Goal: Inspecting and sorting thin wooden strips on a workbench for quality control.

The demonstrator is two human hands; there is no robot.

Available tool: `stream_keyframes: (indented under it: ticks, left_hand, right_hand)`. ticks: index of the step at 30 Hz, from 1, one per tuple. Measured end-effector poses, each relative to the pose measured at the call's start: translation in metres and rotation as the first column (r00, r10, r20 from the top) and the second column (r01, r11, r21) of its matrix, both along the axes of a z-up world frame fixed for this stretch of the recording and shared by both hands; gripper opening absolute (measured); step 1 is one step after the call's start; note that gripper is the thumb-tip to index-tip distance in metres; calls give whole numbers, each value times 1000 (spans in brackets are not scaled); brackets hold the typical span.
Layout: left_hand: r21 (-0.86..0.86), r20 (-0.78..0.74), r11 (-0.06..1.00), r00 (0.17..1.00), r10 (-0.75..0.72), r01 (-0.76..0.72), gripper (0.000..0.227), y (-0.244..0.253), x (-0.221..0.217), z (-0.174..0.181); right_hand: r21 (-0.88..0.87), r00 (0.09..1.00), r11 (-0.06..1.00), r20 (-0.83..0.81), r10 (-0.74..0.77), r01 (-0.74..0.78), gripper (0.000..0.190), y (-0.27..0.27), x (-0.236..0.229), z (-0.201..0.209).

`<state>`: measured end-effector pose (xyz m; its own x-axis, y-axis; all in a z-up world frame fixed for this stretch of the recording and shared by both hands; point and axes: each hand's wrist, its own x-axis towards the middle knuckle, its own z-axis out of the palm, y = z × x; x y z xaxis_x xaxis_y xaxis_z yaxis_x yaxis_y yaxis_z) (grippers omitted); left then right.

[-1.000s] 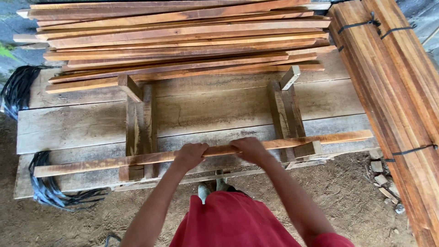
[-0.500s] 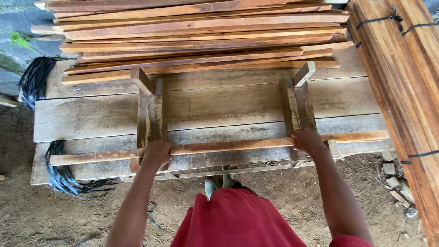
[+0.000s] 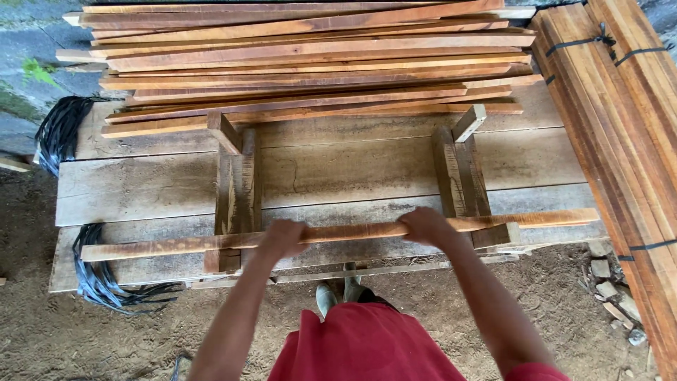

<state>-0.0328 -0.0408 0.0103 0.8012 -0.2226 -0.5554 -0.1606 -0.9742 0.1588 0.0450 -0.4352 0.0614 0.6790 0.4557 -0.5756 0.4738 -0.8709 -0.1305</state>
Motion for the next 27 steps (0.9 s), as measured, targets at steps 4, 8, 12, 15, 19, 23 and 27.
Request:
stream_keyframes:
  ticks: [4,8,12,15,19,23,27]
  left_hand:
    - [-271,-93,959,993,66,-89,68,-57,1,93]
    - [-254,-177,958,980,89,-133,69,-50,9,88]
    - [-177,-278,965,950,142,-196,97,-39,21,84]
    - [-187,-316,964,941,122,-188,104,-39,26,66]
    - [-223,-334,952,934,128,-210,105,-39,23,80]
    - [-223,-347,953,930,119,-205,102,-36,25,72]
    - [-275,-393,933,913,111,-231,97,-28,29,103]
  right_hand:
    - [187,990,981,-139,-21,47,61,70,-22,51]
    - [191,959,970,-266,-96,150,70,90,-23,71]
    - [165,933,969,-341,-117,182,80,92,-16,79]
    - [183,925,962,-358,-125,201,79,91,-16,82]
    - [192,928,961,-351,-122,199,81,89,-14,74]
    - [275,896,922,-422,-139,272,75,86,-12,87]
    - [374,885,865,-440,-151,334,56,84,0,92]
